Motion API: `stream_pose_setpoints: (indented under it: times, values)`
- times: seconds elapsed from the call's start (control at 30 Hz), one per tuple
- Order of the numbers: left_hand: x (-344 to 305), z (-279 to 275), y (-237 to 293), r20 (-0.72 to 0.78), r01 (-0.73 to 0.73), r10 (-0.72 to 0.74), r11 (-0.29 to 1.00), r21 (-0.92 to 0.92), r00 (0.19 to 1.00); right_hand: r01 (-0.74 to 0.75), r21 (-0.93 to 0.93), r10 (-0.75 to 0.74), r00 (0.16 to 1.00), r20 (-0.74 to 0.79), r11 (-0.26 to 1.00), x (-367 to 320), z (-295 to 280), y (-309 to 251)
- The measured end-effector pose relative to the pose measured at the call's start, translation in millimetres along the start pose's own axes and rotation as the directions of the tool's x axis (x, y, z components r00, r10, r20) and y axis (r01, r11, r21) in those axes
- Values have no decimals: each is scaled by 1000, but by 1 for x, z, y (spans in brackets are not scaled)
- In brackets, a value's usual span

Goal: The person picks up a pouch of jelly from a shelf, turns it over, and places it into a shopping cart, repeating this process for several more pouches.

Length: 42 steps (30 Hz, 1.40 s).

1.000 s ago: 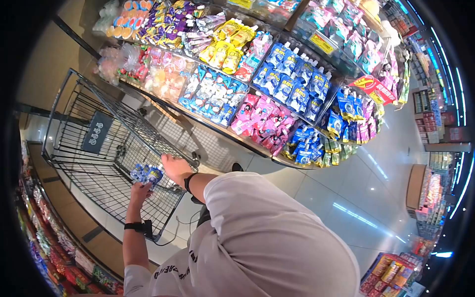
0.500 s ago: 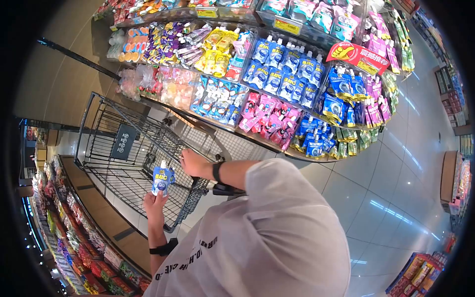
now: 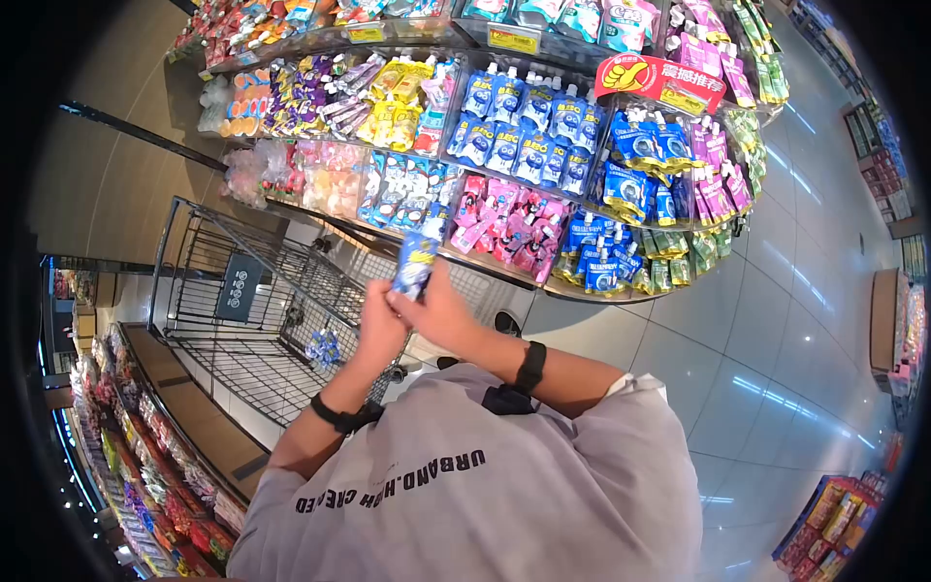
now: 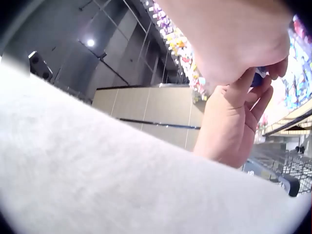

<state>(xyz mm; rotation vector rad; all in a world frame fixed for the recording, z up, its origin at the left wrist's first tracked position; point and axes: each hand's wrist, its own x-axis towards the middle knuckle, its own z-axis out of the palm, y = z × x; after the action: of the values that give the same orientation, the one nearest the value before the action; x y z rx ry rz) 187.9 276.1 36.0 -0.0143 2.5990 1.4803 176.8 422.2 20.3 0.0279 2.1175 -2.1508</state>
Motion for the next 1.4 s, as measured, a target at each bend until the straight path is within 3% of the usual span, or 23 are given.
stream_pose_setpoints:
  times: [0.03, 0.1, 0.13, 0.2, 0.23, 0.3, 0.33, 0.37, 0.43, 0.47, 0.53, 0.77, 0.8, 1.03, 1.23, 1.4]
  values:
    - [6, 10, 0, 3, -1, 1, 1000, -1, 1000, 57, -49, -63, 990, -125, 997, 4, -10, 0]
    - [20, 38, 15, 161, -181, 198, 977, -112, 967, 188, 11, -183, 964, -195, 982, 16, -31, 10]
    - [19, 41, 20, 163, -179, 196, 977, -113, 967, 96, -72, -107, 981, -163, 993, 21, -50, 10]
    - [18, 40, 35, 310, -202, 231, 972, -121, 922, -66, -225, 13, 974, -228, 972, 31, -82, 0]
    - [18, 38, 35, 312, -205, 234, 971, -123, 921, -134, -244, 60, 956, -287, 961, 36, -94, -9]
    - [13, 27, 27, 409, -51, 147, 970, -236, 901, -130, -449, -86, 899, -429, 884, 53, -121, 1]
    - [10, 21, 16, 409, -49, 146, 970, -237, 901, -163, -434, -66, 882, -467, 886, 65, -136, 12]
    - [9, 14, -2, 403, 18, 80, 972, -234, 912, -219, -495, -70, 863, -501, 841, 70, -146, 9]
    - [2, -3, -34, 361, 122, -32, 966, -229, 932, -364, -559, 62, 872, -486, 745, 84, -164, -3]
    - [-3, -14, -50, 326, 158, -77, 961, -228, 942, -362, -562, 60, 873, -484, 744, 91, -171, -1]
    - [-15, -33, -85, 259, 162, -100, 960, -228, 961, -463, -638, 124, 856, -501, 615, 103, -179, 6]
    - [-72, -97, -160, -29, 302, -317, 924, -236, 948, -507, -736, 123, 851, -511, 449, 126, -179, 4]
    - [-81, -101, -163, -66, 358, -393, 886, -295, 917, -519, -732, 148, 847, -511, 441, 129, -179, 3]
    - [-114, -116, -195, -182, 418, -519, 814, -403, 835, -522, -768, 270, 852, -448, 372, 141, -192, -15]
    - [-125, -115, -211, -150, 394, -465, 852, -344, 873, -545, -741, 170, 835, -524, 393, 138, -184, -2]
    - [-128, -108, -204, -160, 448, -524, 822, -351, 837, -558, -681, 101, 803, -588, 474, 135, -181, 13]
